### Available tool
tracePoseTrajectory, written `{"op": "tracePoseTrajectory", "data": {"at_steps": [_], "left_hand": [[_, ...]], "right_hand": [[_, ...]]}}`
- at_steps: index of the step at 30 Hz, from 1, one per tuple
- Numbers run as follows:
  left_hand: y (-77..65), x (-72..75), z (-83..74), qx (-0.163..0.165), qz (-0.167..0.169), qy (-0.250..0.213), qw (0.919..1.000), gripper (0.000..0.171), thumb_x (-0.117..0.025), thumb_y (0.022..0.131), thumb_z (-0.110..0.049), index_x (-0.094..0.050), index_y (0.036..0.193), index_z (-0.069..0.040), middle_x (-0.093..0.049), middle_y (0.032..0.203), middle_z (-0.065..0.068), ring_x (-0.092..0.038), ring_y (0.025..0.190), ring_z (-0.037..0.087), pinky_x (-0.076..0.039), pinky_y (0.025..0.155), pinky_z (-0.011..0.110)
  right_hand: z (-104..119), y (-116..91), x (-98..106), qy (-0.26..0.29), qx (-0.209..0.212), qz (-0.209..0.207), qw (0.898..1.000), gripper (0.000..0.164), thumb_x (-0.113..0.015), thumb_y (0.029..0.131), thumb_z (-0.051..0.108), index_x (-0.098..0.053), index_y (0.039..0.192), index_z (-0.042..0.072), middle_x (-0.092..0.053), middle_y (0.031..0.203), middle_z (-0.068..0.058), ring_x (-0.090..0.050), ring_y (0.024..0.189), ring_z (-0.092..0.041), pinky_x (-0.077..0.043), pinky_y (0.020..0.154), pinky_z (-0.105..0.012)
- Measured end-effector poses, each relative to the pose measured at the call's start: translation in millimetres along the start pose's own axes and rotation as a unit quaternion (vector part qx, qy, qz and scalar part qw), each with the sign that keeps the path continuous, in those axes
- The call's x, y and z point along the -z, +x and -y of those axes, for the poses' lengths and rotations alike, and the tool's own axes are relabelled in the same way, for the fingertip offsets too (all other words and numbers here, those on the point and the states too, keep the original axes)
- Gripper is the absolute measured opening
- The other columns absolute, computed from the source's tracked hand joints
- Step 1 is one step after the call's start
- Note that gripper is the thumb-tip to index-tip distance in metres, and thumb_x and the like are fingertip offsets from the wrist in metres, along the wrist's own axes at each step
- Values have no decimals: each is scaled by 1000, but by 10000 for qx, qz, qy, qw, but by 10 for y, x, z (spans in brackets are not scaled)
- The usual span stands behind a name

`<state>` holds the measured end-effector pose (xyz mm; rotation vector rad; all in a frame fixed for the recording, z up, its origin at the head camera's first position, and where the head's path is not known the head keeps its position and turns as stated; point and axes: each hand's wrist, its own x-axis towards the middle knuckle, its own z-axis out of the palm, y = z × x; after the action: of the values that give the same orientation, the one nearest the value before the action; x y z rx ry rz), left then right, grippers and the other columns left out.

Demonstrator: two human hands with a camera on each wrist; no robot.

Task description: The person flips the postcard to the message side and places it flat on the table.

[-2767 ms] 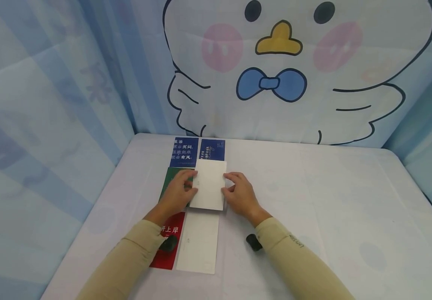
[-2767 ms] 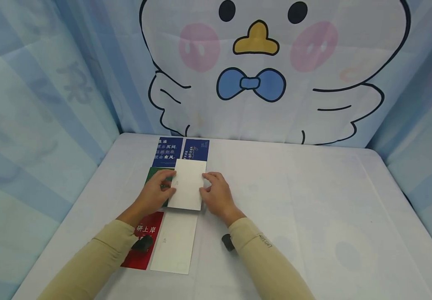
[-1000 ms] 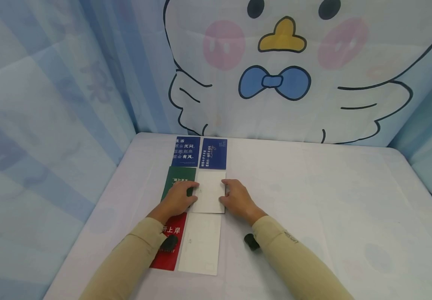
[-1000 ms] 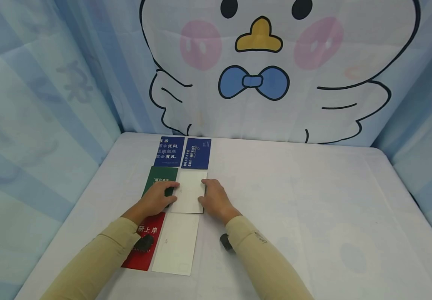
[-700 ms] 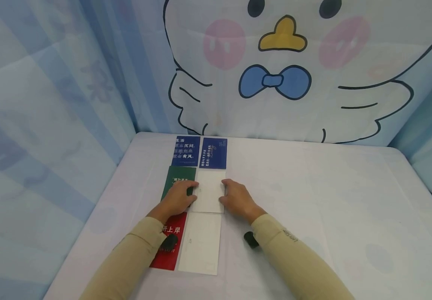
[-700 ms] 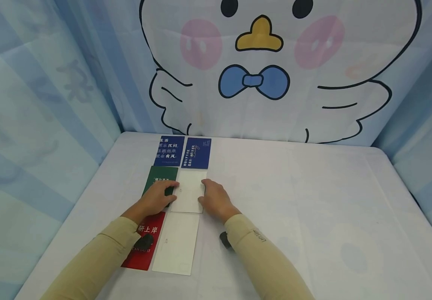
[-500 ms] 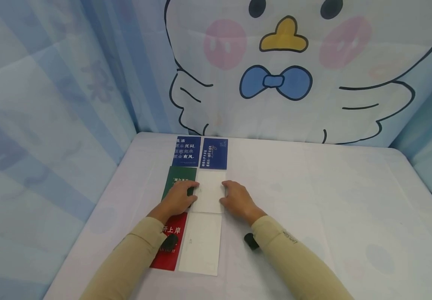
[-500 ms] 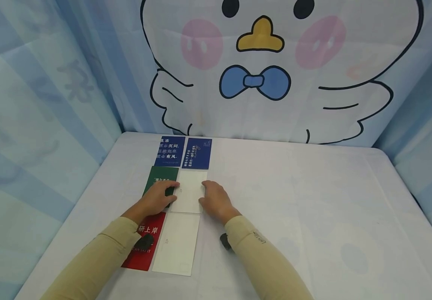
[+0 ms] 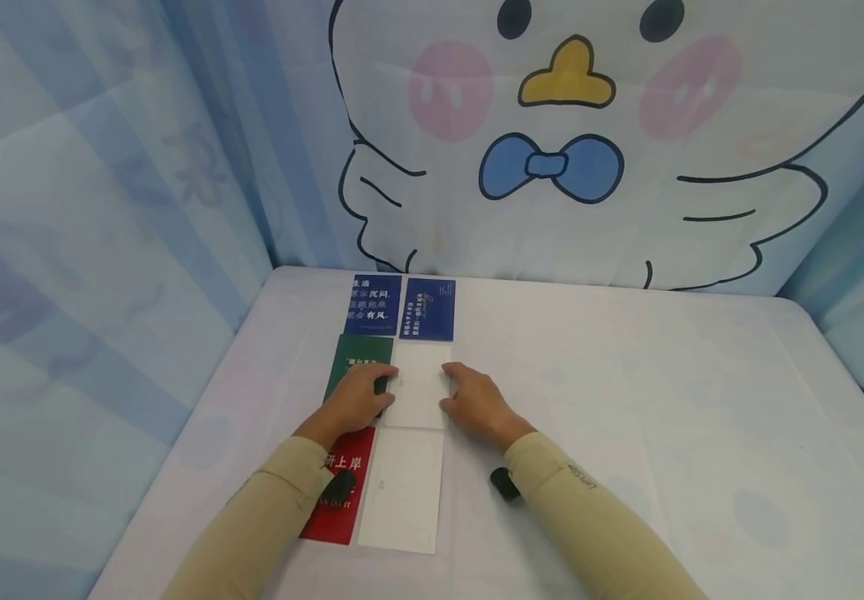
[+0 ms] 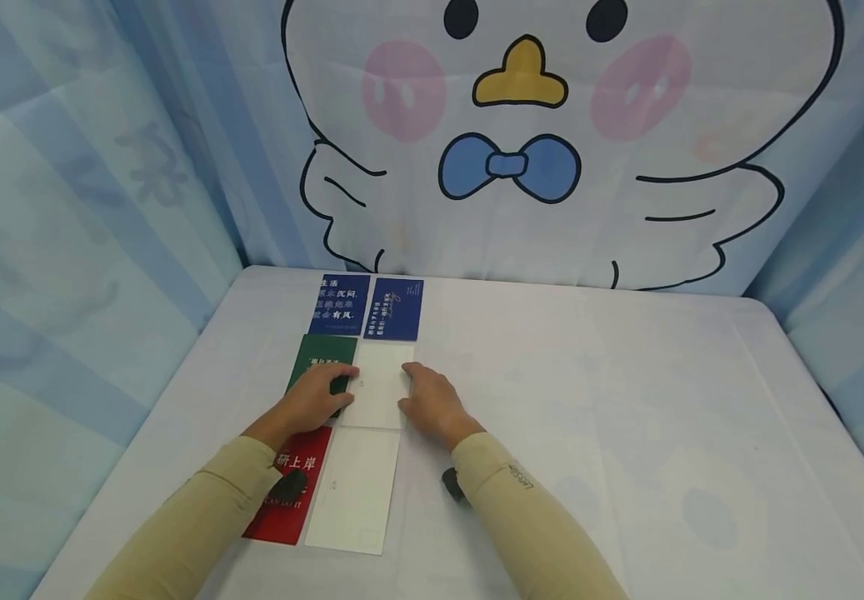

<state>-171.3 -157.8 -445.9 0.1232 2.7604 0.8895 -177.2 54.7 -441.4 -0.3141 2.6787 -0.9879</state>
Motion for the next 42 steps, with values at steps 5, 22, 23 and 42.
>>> {"op": "tracePoseTrajectory", "data": {"at_steps": [5,22,23,42], "left_hand": [[-13,-2,-13,2,-16,1,10000,49,-68,95,-15,-56,142,-9,-49,148,15,-40,140,36,-34,111,54],[-10,-20,4,10,-41,-34,10000,50,-68,95,-15,-55,142,-9,-50,147,15,-41,139,34,-34,112,52],[-11,-20,5,20,-39,-40,10000,50,-69,95,-15,-55,142,-9,-50,147,15,-41,139,34,-34,112,52],[-47,16,16,-130,83,172,9997,50,-68,96,-16,-54,143,-9,-50,147,14,-40,140,34,-34,112,51]], "right_hand": [[13,-26,9,19,12,0,10000,58,-66,91,7,-47,145,0,-61,128,-16,-59,100,-26,-42,108,-45],[20,-60,6,25,115,-56,9999,57,-65,91,6,-47,144,-3,-61,129,-18,-59,103,-27,-41,108,-46],[20,-61,4,27,115,-59,9999,57,-65,91,6,-47,144,-3,-61,127,-18,-59,101,-26,-42,107,-46],[22,-63,3,-15,115,-57,9999,57,-66,91,6,-47,144,-3,-61,126,-17,-60,98,-25,-44,105,-45]]}}
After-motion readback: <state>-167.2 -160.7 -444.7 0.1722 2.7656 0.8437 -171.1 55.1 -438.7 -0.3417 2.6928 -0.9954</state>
